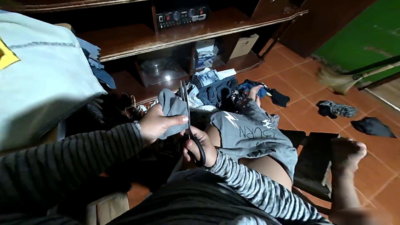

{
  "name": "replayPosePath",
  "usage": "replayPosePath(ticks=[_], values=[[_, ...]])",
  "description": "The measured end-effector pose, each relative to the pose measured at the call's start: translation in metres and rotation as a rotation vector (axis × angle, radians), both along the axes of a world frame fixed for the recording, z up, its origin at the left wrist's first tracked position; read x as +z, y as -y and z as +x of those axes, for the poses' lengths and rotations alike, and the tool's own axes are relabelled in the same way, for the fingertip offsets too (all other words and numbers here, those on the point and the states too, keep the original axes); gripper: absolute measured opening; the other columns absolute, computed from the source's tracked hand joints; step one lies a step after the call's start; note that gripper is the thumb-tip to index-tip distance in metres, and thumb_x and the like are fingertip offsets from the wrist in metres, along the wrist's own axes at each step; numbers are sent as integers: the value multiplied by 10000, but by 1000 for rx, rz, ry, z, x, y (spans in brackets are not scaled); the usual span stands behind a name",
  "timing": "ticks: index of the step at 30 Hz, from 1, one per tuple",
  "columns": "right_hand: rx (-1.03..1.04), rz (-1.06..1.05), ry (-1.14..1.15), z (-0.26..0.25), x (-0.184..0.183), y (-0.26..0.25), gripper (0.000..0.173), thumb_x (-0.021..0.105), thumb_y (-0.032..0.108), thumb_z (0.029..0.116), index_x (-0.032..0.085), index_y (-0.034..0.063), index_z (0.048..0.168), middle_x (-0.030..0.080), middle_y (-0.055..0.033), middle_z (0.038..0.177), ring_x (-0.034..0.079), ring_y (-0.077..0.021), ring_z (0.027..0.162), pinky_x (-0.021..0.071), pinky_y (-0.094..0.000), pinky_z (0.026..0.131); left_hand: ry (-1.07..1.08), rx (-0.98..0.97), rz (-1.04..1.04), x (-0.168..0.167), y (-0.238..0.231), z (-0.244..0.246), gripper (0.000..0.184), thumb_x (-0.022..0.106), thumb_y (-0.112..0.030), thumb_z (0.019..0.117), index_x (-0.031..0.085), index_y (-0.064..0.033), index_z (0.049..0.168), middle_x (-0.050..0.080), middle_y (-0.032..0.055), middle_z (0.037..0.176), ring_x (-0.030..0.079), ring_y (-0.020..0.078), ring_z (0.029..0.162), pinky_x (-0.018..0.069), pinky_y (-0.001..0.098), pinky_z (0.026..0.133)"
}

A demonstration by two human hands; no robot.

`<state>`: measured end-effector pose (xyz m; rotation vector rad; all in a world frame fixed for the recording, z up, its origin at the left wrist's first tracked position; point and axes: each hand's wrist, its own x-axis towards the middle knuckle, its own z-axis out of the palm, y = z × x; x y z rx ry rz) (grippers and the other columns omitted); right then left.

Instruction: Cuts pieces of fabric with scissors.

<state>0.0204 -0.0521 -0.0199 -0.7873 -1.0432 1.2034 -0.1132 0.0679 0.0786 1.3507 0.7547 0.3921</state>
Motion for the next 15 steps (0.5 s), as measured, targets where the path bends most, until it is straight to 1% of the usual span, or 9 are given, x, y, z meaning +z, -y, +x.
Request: replayPosePath(ticks=[2,3,4,5,6,8,10,12,15], values=[[6,49,26,1,-1,-1,462,684,535,931,611,113,1103,621,88,713,588,-37,559,539,-240,519,7,-3,8,0,1,0,306,705,56,903,598,7,1186,741,117,897,732,182,753,633,317,725],[26,59,46,3,-3,-2,550,652,605,922,582,107,1146,615,70,758,593,-57,609,550,-266,570,-5,-2,22,1,1,0,327,715,52,898,597,0,1198,741,109,928,735,181,781,637,318,742],[52,60,78,5,-3,-3,660,607,673,913,524,92,1214,601,56,826,598,-68,680,559,-282,635,-24,3,36,1,1,0,350,730,43,890,598,-8,1210,741,96,967,737,168,828,634,314,775],[63,59,94,5,-4,-4,736,588,712,899,489,79,1260,600,49,869,603,-66,721,562,-283,668,-48,5,40,0,1,1,370,746,29,883,600,-17,1220,740,83,1003,734,152,877,626,309,813],[66,60,95,5,-5,-5,765,589,724,890,483,73,1278,601,44,886,605,-66,738,561,-280,678,-62,7,39,-1,1,1,374,756,24,877,606,-19,1217,741,77,1015,732,144,896,622,307,828],[55,70,86,5,-7,-6,732,608,710,888,512,84,1255,603,49,854,602,-62,706,557,-270,645,-64,-3,37,-2,1,1,367,758,26,874,612,-16,1208,745,83,1005,735,151,882,625,309,814],[49,72,36,4,-7,-5,618,652,651,895,559,118,1193,611,71,785,593,-51,634,548,-259,587,-52,-17,32,-2,1,0,376,745,39,880,598,-17,1220,741,91,991,736,169,846,632,313,781],[46,66,-25,2,-7,-5,503,692,569,910,600,131,1138,617,76,731,584,-53,579,542,-261,546,-43,-27,28,-2,1,0,382,740,46,880,593,-18,1226,740,93,993,740,177,843,637,316,776],[43,61,-35,3,-7,-4,451,709,523,917,610,128,1112,620,71,719,591,-62,569,552,-268,543,-37,-40,36,-2,0,0,385,742,54,873,598,-17,1222,740,88,996,738,163,852,633,310,791]])
